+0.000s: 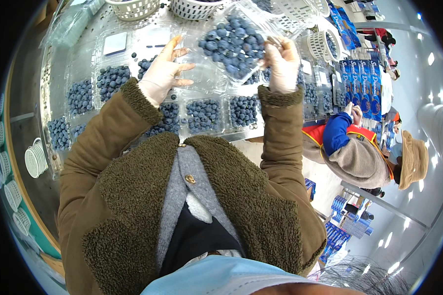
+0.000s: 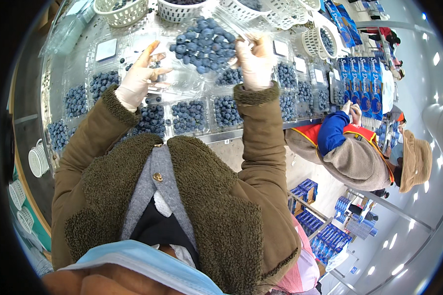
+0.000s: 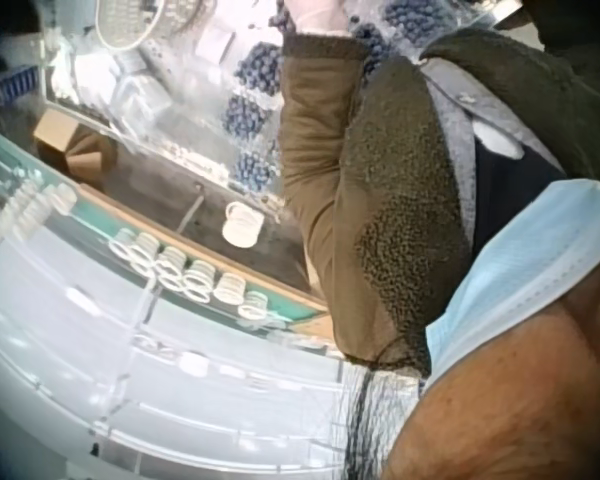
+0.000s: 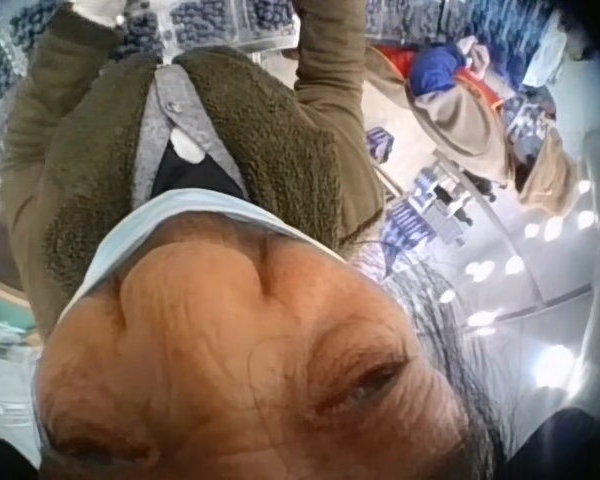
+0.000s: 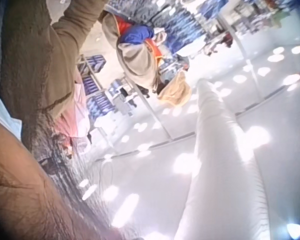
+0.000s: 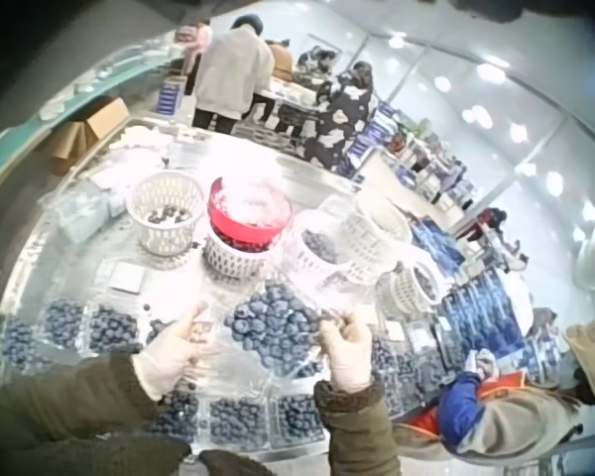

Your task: The person repeatedly scoops blueberries from a bulk bin into clear plastic clamshell containers, closes the lids, and places the filled containers on a nearby table. The process is repeated continuously throughout the clip.

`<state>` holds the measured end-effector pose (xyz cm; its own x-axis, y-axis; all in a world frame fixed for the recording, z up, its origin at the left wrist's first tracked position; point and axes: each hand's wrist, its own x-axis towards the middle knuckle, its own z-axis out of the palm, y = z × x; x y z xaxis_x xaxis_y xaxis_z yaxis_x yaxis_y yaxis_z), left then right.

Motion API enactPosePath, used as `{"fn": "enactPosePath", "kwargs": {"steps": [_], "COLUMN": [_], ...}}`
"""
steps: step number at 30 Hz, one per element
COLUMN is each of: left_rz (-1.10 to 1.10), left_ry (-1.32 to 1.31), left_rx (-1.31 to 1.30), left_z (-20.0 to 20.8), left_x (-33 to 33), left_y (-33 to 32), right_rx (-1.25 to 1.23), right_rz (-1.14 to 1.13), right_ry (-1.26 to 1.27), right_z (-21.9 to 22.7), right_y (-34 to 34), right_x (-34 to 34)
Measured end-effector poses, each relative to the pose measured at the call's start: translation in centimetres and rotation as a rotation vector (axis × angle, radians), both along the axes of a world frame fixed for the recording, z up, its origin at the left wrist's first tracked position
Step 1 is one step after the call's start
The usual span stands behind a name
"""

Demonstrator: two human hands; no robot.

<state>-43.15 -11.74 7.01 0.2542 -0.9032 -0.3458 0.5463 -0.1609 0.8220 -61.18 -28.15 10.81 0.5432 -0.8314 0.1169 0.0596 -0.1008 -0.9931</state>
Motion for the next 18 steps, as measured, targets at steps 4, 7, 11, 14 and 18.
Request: {"fn": "enactPosePath", "kwargs": {"steps": [4,7,11,14,18], "left_rz": [0.050,0.100,0.090,0.087,0.052], "left_ry": [0.073,0.090,0.062,0.056,0.107], "left_rx": [0.005,0.016,-0.013,-0.008,-0.078], "left_z": [0.5,0.5,-0.2,-0.7,-0.7], "left_x": [-2.2,-2.8,-3.0,-3.1,-3.1], "left_y": [-2.5,-4.0,-5.3,-6.2,-6.9], "right_rx": [-0.076,-0.203,-0.501,-0.749,-0.867], "right_rz": [-0.097,-0.241,-0.351,-0.430,-0.370], "right_ry": [-0.104,-0.165,-0.159,-0.079,-0.139], "right_z": [-2.3,-3.4,-5.2,-6.0,-6.0], "right_y": [0.9,0.6,-1.1,-2.6,-3.1], "right_x": [0.9,1.0,1.4,0.9,0.7]}}
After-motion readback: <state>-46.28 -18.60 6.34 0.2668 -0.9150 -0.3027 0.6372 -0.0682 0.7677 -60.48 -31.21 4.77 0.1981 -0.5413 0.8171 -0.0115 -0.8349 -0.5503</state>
